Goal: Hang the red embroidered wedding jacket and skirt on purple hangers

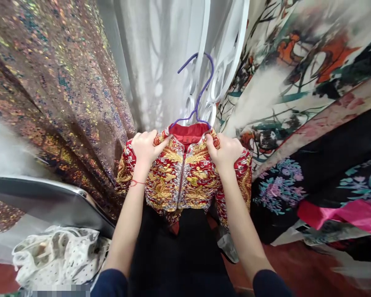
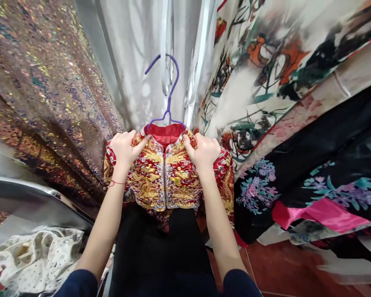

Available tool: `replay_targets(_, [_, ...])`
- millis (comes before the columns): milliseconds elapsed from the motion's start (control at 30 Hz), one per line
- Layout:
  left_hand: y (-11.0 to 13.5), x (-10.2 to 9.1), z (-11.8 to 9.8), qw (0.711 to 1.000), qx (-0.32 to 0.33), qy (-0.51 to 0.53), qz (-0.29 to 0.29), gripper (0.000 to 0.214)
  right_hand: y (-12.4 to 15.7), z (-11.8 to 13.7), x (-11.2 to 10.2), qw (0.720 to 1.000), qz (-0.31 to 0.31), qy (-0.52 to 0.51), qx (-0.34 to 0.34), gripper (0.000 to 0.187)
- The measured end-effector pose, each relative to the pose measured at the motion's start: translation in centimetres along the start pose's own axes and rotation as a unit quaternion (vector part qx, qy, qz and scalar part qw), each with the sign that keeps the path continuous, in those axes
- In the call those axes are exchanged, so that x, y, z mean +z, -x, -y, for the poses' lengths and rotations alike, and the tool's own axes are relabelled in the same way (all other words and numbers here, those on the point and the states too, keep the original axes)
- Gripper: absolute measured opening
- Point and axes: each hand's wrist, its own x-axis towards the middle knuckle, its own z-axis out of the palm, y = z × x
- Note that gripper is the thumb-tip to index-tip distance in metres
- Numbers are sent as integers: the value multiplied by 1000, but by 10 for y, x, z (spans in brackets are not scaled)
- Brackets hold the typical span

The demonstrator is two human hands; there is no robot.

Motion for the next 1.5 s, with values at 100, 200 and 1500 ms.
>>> replay_targets(100, [7,-2,-3,1000,6,3,-14,53,-2,-2,11,1000,-17,-12,-5,54])
replay_targets(200, [8,-7,-3,1000,8,14,-8,53,-4,-4,13,999,-26,-18,-8,53])
replay_targets(1500, [15,-12,-13,998,-62,0,-1,45,-12,-13,3,991,53,-71,-97,47])
